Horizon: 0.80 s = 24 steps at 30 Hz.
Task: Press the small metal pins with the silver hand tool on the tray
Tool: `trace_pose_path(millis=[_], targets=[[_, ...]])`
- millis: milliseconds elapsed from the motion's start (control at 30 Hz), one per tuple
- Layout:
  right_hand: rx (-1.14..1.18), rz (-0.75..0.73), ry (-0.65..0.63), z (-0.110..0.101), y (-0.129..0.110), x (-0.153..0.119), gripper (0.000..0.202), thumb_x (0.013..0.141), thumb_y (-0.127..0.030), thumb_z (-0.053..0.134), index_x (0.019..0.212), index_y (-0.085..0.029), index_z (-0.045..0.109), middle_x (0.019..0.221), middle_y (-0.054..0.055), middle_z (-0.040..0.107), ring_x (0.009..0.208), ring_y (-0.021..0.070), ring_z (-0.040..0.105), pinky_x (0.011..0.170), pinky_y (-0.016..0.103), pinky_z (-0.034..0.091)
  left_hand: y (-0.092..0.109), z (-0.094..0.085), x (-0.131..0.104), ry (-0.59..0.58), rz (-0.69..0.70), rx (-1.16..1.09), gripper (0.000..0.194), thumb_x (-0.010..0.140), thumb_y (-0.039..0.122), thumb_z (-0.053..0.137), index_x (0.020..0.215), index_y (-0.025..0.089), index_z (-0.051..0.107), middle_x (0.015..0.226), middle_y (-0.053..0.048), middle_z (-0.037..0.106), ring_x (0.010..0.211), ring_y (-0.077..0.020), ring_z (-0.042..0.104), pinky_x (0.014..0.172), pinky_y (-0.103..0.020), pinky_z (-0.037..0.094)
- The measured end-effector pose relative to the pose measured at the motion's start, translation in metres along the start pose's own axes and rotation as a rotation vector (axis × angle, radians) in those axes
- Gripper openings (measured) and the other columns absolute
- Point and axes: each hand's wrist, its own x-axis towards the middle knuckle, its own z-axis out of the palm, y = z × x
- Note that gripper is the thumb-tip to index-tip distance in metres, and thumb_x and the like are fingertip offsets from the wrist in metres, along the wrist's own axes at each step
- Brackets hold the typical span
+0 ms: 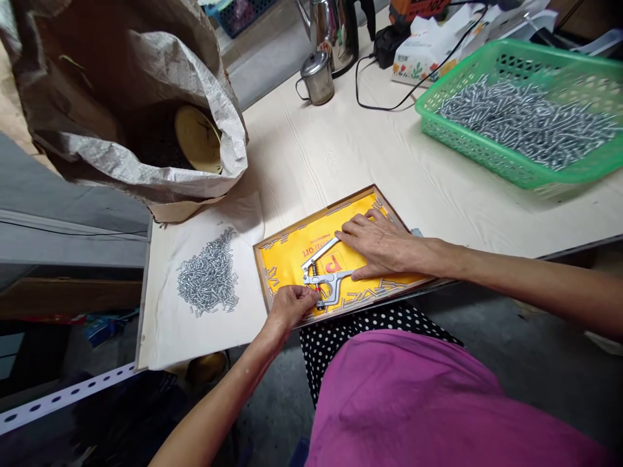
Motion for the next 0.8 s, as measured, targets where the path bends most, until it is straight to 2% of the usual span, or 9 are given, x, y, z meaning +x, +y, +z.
trace_pose_path(millis=[100, 167, 233, 300, 367, 433, 500, 633, 800], targets=[[-0.013, -0.013, -0.002, -0.002, -0.003, -0.004, 0.058, 0.083, -0.061, 0.068, 0.112, -0.012, 0.063, 0.107, 0.014, 0.065, 0.099, 0.0306, 0.051, 0.085, 0.043, 0.033, 0.000, 0.000, -0.002, 0.005, 0.003, 0.061, 0.041, 0.065, 0.055, 0.075, 0.065, 0.017, 0.061, 0.048, 0.006, 0.045, 0.045, -0.0084, 0.036, 0.047, -0.024, 0.027], [-0.008, -0.021, 0.002, -0.002, -0.005, -0.007, 0.048, 0.087, -0.056, 0.067, 0.108, -0.013, 0.064, 0.104, 0.013, 0.065, 0.096, 0.0288, 0.051, 0.084, 0.041, 0.033, 0.000, 0.002, -0.008, 0.077, 0.074, 0.193, 0.037, 0.075, 0.052, 0.070, 0.065, 0.017, 0.061, 0.051, 0.004, 0.048, 0.048, -0.0109, 0.042, 0.049, -0.025, 0.032], [0.011, -0.027, 0.022, 0.001, -0.007, -0.011, 0.042, 0.089, -0.052, 0.065, 0.107, -0.014, 0.064, 0.104, 0.013, 0.065, 0.095, 0.0281, 0.052, 0.084, 0.040, 0.033, 0.003, 0.008, -0.017, 0.250, 0.246, 0.379, 0.032, 0.084, 0.046, 0.065, 0.072, 0.016, 0.064, 0.065, -0.002, 0.060, 0.062, -0.0164, 0.055, 0.060, -0.029, 0.044], [0.025, -0.031, 0.058, 0.006, -0.009, -0.015, 0.041, 0.090, -0.051, 0.064, 0.108, -0.014, 0.063, 0.104, 0.013, 0.065, 0.096, 0.0286, 0.053, 0.084, 0.041, 0.034, 0.009, 0.019, -0.026, 0.407, 0.485, 0.561, 0.023, 0.090, 0.038, 0.063, 0.089, 0.015, 0.067, 0.089, -0.008, 0.069, 0.087, -0.0234, 0.063, 0.079, -0.037, 0.051], [0.023, -0.029, 0.101, 0.012, -0.010, -0.018, 0.041, 0.089, -0.051, 0.063, 0.108, -0.014, 0.063, 0.101, 0.012, 0.065, 0.094, 0.0293, 0.054, 0.084, 0.042, 0.035, 0.020, 0.033, -0.027, 0.386, 0.715, 0.721, 0.031, 0.090, 0.036, 0.065, 0.114, 0.015, 0.064, 0.115, -0.013, 0.068, 0.110, -0.0285, 0.061, 0.094, -0.043, 0.051], [0.011, -0.038, 0.151, 0.020, -0.009, -0.020, 0.041, 0.088, -0.051, 0.061, 0.108, -0.014, 0.063, 0.099, 0.013, 0.065, 0.091, 0.0298, 0.055, 0.085, 0.044, 0.037, 0.031, 0.041, -0.017, 0.300, 0.880, 0.870, 0.057, 0.087, 0.035, 0.072, 0.136, 0.014, 0.051, 0.144, -0.017, 0.055, 0.133, -0.0329, 0.049, 0.106, -0.048, 0.046], [0.006, -0.062, 0.201, 0.028, -0.008, -0.022, 0.048, 0.087, -0.054, 0.060, 0.112, -0.013, 0.063, 0.100, 0.015, 0.066, 0.091, 0.0314, 0.055, 0.083, 0.045, 0.039, 0.039, 0.043, -0.002, 0.252, 0.920, 0.975, 0.068, 0.087, 0.035, 0.072, 0.144, 0.013, 0.042, 0.149, -0.018, 0.049, 0.137, -0.0331, 0.045, 0.111, -0.049, 0.042], [-0.013, -0.055, 0.305, 0.041, -0.005, -0.029, 0.057, 0.088, -0.054, 0.056, 0.122, -0.009, 0.060, 0.106, 0.019, 0.065, 0.093, 0.0331, 0.056, 0.080, 0.044, 0.042, 0.045, 0.036, 0.017, 0.182, 0.901, 1.057, 0.071, 0.089, 0.046, 0.070, 0.143, 0.009, 0.041, 0.137, -0.016, 0.058, 0.122, -0.0298, 0.055, 0.105, -0.044, 0.047], [0.005, -0.018, 0.270, 0.048, -0.010, -0.034, 0.034, 0.095, -0.043, 0.052, 0.106, -0.014, 0.065, 0.092, 0.013, 0.063, 0.085, 0.0292, 0.056, 0.076, 0.041, 0.043, 0.047, 0.039, 0.011, 0.192, 0.832, 1.075, 0.052, 0.091, 0.046, 0.068, 0.127, 0.009, 0.057, 0.115, -0.012, 0.065, 0.109, -0.0278, 0.055, 0.090, -0.038, 0.050]])
